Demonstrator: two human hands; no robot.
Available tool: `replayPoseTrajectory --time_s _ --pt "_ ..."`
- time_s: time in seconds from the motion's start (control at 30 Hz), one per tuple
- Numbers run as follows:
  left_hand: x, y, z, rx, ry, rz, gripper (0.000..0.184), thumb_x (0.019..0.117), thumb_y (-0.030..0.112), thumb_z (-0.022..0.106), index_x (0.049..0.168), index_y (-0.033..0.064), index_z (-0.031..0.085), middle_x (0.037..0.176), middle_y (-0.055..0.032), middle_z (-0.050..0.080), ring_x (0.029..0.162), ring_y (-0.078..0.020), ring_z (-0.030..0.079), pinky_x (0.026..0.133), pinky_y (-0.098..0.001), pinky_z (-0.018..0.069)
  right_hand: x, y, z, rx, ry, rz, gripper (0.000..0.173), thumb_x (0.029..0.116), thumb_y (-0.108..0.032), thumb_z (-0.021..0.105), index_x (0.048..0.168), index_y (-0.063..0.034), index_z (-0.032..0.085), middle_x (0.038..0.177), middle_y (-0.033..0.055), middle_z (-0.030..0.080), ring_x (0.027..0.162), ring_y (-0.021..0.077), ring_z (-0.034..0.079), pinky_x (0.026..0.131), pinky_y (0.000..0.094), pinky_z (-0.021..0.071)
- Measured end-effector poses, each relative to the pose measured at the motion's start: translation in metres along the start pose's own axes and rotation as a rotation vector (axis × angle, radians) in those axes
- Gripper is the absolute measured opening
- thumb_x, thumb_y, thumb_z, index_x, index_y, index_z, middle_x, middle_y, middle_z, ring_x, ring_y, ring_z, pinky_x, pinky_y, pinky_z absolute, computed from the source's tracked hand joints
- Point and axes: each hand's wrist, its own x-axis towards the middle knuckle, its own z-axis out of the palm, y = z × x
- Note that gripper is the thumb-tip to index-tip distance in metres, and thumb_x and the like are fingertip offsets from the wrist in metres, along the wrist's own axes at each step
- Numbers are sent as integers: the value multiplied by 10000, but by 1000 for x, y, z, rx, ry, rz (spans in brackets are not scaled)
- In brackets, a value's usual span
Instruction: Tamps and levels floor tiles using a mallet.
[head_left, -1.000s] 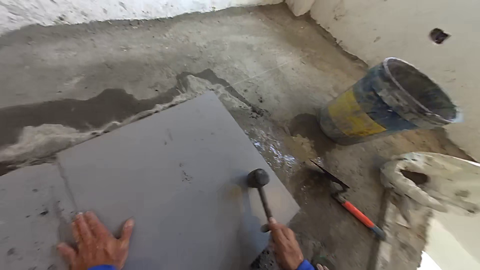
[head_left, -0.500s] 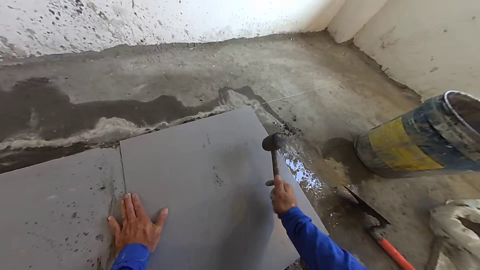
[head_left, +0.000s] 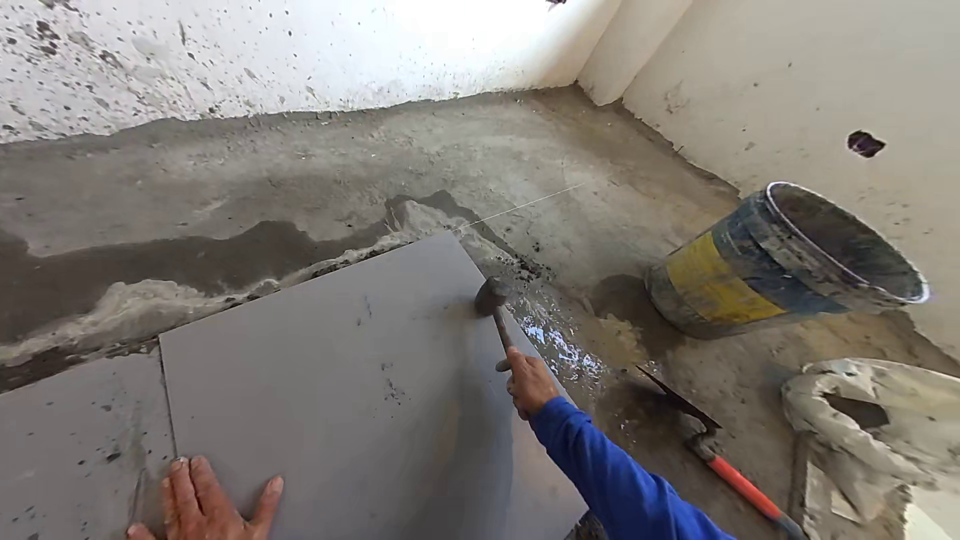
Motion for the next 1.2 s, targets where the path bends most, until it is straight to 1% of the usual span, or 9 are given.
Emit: replayPoseTrajectory --time_s 0.1,0.2,0.3,0.4,0.53,0.7,1.0,1.1,1.2 --pt "3 0 0 16 -5 -10 1242 812 897 386 1618 -31 205 1678 -253 235 1568 -410 209 1217 -702 96 1 6 -2 -29 28 -99 664 1113 -460 196 1171 -4 674 614 71 533 442 195 478 456 387 468" --pt "0 -1 -1 16 -9 -17 1240 814 890 397 1618 -33 204 1681 -253 225 1571 -402 205 1220 -698 96 0 3 -6 27 -17 42 657 1125 -504 223 1192 -22 664 592 35 481 407 146 431 404 319 424" --pt "4 -1 -1 6 -5 -17 1252 813 907 379 1618 -35 202 1679 -258 224 1569 -409 206 1216 -709 87 1 9 -7 10 49 -119 665 1110 -484 211 1162 -8 673 594 58 521 419 183 473 429 373 470" --pt "-1 3 -7 -6 -10 -5 1262 812 917 329 1616 -47 198 1672 -276 227 1561 -434 216 1205 -732 95 2 8 -6 -64 6 13 703 1119 -504 171 1208 -3 656 647 70 519 478 198 470 502 398 472" --pt "0 9 -12 21 3 -45 1242 801 911 279 1620 -21 226 1680 -235 248 1566 -391 234 1215 -715 94 -2 7 -6 19 60 -92 681 1119 -491 188 1174 0 658 574 55 487 406 183 447 417 383 457" --pt "-1 11 -12 48 15 -52 1241 790 919 266 1616 -8 258 1678 -212 273 1556 -372 274 1217 -705 104 -2 3 -11 33 49 19 677 1120 -526 218 1166 -10 653 561 38 457 373 151 401 370 331 416" --pt "-2 10 -10 42 13 -54 1251 791 925 267 1618 -13 248 1680 -216 265 1563 -376 254 1214 -716 99 6 9 -11 -44 56 -46 711 1119 -505 169 1136 0 669 572 65 488 403 191 440 415 380 444" --pt "-4 10 -11 48 16 -50 1252 786 927 255 1619 -7 249 1680 -212 268 1564 -370 254 1213 -715 92 4 3 -11 -1 15 34 685 1123 -518 202 1159 -6 657 561 35 447 382 150 399 383 327 413" --pt "-4 11 -8 36 33 -64 1255 782 934 252 1619 -2 256 1680 -207 273 1563 -366 258 1214 -714 95 0 4 -7 -54 36 -90 712 1118 -504 180 1138 4 678 563 69 496 390 191 450 401 383 451"
